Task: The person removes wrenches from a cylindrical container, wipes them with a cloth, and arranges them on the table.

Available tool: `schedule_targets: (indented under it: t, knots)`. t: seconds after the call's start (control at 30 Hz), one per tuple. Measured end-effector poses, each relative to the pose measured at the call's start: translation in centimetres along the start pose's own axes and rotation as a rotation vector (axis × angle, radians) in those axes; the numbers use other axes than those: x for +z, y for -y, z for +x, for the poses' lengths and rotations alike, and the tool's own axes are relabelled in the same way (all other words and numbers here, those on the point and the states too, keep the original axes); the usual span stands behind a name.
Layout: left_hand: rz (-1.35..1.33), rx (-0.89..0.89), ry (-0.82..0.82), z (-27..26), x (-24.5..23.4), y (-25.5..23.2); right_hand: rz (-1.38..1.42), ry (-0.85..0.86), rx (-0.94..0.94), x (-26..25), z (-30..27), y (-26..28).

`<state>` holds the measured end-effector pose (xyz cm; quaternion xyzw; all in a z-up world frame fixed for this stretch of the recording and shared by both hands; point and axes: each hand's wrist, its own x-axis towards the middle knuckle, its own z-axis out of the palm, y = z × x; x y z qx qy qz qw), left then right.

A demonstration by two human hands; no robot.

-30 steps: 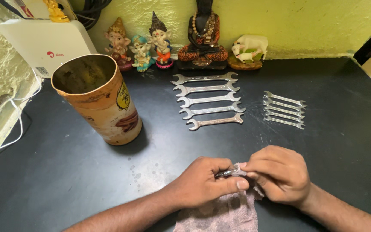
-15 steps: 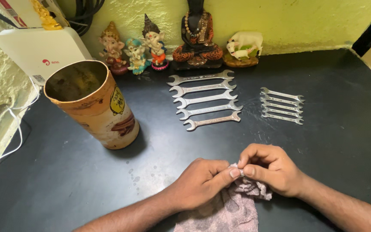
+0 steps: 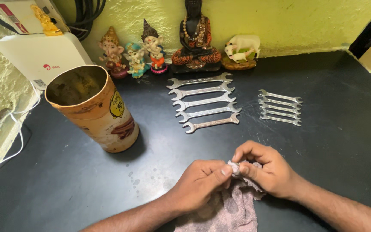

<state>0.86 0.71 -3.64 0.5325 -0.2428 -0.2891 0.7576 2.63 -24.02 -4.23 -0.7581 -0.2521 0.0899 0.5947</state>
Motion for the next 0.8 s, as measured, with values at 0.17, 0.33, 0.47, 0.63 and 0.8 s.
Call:
schedule_targets:
  t: [0.17,0.33,0.47,0.63,0.8]
  knots:
    - [-0.100,-0.035,-0.034,0.3,-0.1,0.5,-0.048,-0.057,-0.079,0.2,0.1,0.3]
    - [-0.138,0.022,-0.022,0.3,-0.3,0.5,-0.102,-0.127,-0.055,0.7,0.5,0.9]
    - [-0.101,0.034,-0.010,0.2,-0.1,0.4,-0.331,-0.256,-0.296,1.6,0.5,2.3]
    - [-0.117,0.055,-0.049,0.4,0.9,0.0,-0.589,-0.351,-0.498,2.7,0.6,3.7]
    - [0.266,0.227,-0.307,0.1,1.6,-2.1,-0.633,-0.188,-0.498,3.4,0.7,4.3]
